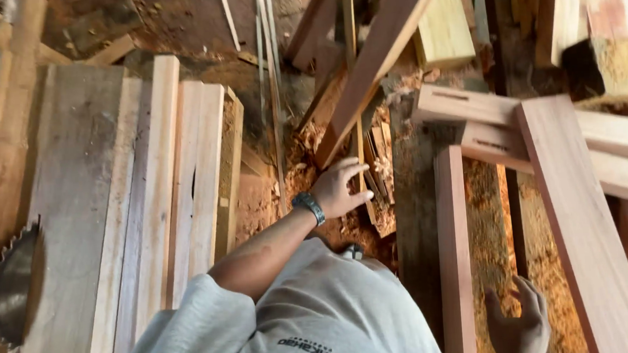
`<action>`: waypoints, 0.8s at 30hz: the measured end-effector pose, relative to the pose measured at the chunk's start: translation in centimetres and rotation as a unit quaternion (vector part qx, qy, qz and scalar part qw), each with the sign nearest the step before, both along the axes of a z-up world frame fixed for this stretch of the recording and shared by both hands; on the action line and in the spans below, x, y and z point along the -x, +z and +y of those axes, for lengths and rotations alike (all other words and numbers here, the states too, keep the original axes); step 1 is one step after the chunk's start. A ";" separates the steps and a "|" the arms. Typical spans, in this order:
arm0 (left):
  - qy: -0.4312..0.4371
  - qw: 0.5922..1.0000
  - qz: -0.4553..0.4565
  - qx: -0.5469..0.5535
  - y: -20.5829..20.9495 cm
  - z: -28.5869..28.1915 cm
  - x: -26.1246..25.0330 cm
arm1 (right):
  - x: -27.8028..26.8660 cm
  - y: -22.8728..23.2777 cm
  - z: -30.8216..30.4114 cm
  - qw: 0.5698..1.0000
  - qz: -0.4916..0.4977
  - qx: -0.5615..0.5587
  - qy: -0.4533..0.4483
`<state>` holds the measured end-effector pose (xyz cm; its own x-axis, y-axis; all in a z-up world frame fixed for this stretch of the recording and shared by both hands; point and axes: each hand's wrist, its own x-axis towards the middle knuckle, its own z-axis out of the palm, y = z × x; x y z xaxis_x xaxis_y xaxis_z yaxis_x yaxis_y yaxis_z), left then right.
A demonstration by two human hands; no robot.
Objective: The person measures and marks wooden planks using a try square and a pencil. They align the square on the wood, draw lines, and reposition the planks to continue the marking process.
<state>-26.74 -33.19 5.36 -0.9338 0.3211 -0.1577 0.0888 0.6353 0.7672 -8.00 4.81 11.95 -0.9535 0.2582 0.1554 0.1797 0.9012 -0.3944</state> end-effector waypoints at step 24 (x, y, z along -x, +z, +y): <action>0.306 0.869 0.100 -0.375 5.5 -11.8 52.5 | 32.2 1.9 -20.9 0.987 -0.142 0.069 0.012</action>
<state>-79.20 -45.01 10.82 -0.9506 -0.3031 0.0667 0.0891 -0.0609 0.9942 -40.21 -16.10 13.84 -0.9594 0.2359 -0.1543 0.2808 0.8473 -0.4508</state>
